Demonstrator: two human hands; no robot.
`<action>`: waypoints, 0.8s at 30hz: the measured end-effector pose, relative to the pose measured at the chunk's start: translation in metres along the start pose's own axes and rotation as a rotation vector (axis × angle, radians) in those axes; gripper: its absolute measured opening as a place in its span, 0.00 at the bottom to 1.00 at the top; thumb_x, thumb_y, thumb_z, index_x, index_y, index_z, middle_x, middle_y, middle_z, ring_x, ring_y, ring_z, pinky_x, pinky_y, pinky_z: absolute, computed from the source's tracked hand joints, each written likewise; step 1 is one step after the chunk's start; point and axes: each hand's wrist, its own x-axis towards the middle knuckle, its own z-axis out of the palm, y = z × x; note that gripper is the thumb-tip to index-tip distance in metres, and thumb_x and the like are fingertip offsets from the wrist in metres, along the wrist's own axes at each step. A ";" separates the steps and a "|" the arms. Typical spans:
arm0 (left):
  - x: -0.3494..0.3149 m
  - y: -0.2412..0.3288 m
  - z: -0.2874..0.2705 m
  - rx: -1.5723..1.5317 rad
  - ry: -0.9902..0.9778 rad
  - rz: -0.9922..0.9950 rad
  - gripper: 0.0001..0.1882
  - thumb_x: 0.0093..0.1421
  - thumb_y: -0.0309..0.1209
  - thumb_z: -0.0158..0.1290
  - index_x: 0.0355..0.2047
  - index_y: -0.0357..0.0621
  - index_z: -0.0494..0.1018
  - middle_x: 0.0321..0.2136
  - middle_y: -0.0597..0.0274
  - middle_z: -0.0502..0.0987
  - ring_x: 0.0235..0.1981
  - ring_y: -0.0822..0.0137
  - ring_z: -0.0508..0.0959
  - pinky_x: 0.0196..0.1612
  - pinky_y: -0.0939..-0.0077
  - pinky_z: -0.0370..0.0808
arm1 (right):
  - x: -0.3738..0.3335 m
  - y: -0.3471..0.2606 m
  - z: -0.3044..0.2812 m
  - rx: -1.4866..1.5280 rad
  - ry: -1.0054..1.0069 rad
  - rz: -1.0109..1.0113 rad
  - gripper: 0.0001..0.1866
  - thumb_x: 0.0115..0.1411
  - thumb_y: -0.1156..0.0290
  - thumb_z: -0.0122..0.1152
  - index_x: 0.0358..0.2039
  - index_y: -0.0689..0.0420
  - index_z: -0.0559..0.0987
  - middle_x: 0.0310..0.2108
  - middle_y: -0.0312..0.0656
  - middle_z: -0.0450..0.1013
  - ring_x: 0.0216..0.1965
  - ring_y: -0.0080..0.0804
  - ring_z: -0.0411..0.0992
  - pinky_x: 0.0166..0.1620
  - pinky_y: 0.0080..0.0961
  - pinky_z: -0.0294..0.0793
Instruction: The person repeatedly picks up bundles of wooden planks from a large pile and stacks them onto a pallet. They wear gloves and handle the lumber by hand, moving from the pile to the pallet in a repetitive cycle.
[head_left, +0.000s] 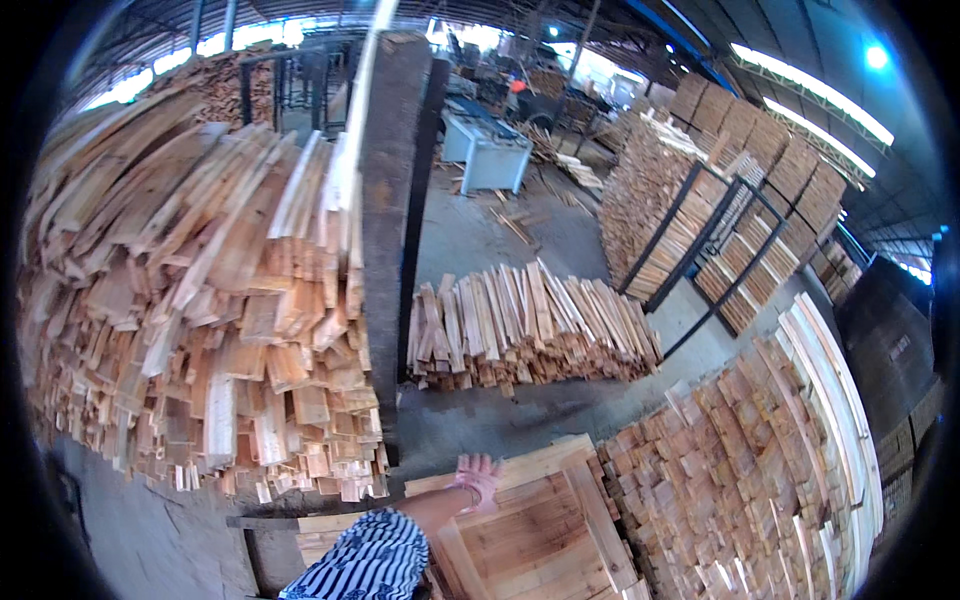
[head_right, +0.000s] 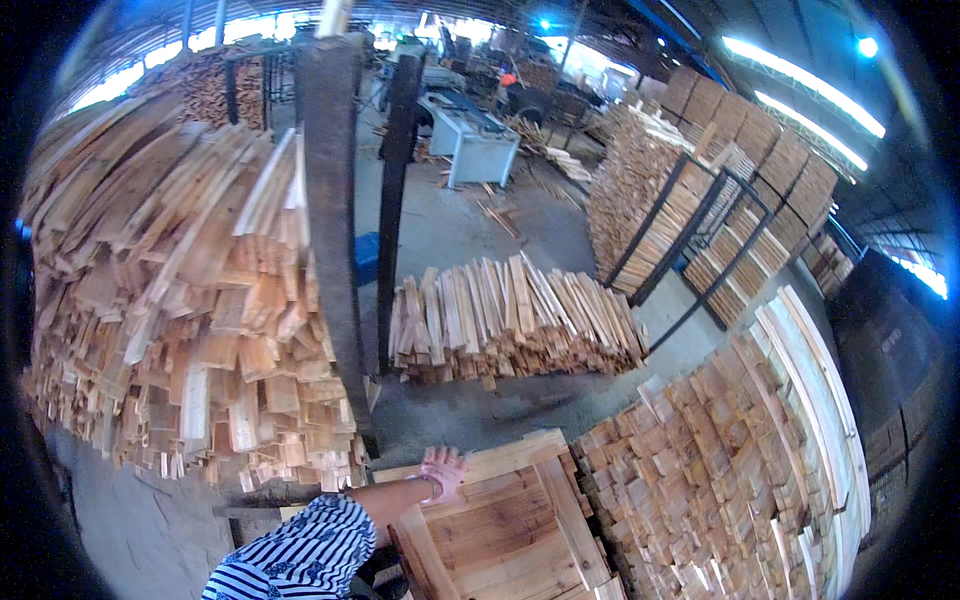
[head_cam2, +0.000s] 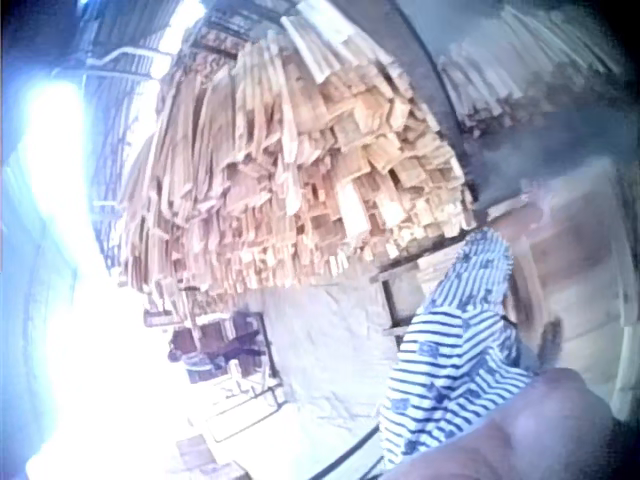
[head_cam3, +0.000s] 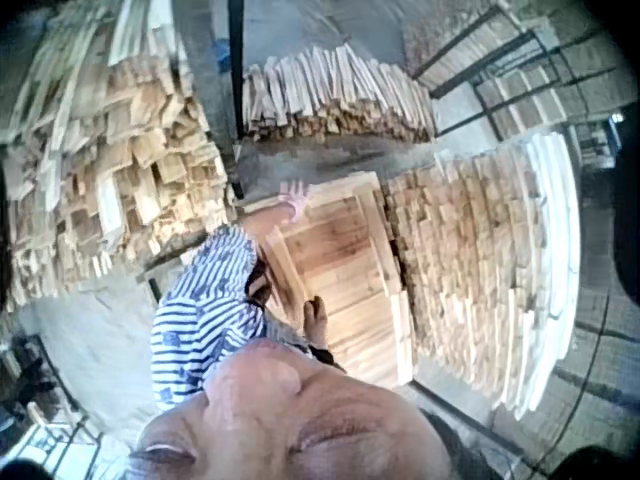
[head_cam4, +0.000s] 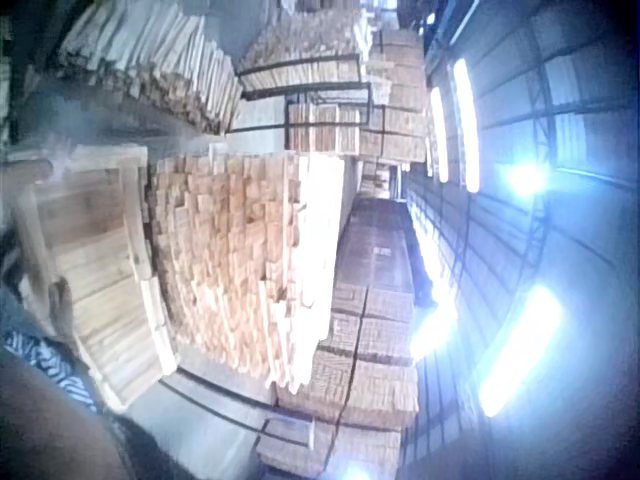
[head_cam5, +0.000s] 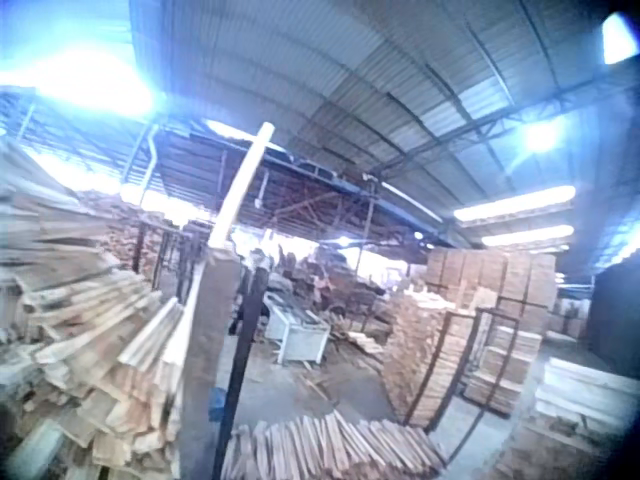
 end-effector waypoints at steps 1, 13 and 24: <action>-0.023 0.010 -0.001 -0.013 0.123 0.037 0.44 0.58 0.46 0.56 0.70 0.49 0.49 0.64 0.44 0.60 0.67 0.44 0.58 0.66 0.44 0.52 | 0.011 -0.015 -0.003 0.012 -0.051 -0.031 0.27 0.66 0.61 0.59 0.59 0.65 0.69 0.47 0.50 0.75 0.46 0.36 0.73 0.50 0.31 0.73; -0.340 -0.152 0.047 -0.980 0.756 -0.394 0.29 0.61 0.33 0.59 0.60 0.39 0.65 0.53 0.48 0.74 0.56 0.60 0.73 0.57 0.69 0.73 | 0.091 -0.047 0.099 0.265 -0.725 -0.217 0.20 0.65 0.64 0.59 0.55 0.58 0.73 0.42 0.43 0.77 0.42 0.38 0.75 0.47 0.29 0.75; -0.550 -0.351 -0.280 -0.960 2.184 -0.217 0.44 0.67 0.47 0.50 0.72 0.44 0.40 0.72 0.51 0.41 0.73 0.55 0.43 0.72 0.60 0.42 | 0.046 -0.542 0.220 0.445 -1.134 -0.834 0.27 0.70 0.61 0.50 0.64 0.60 0.62 0.52 0.41 0.71 0.49 0.27 0.72 0.49 0.25 0.74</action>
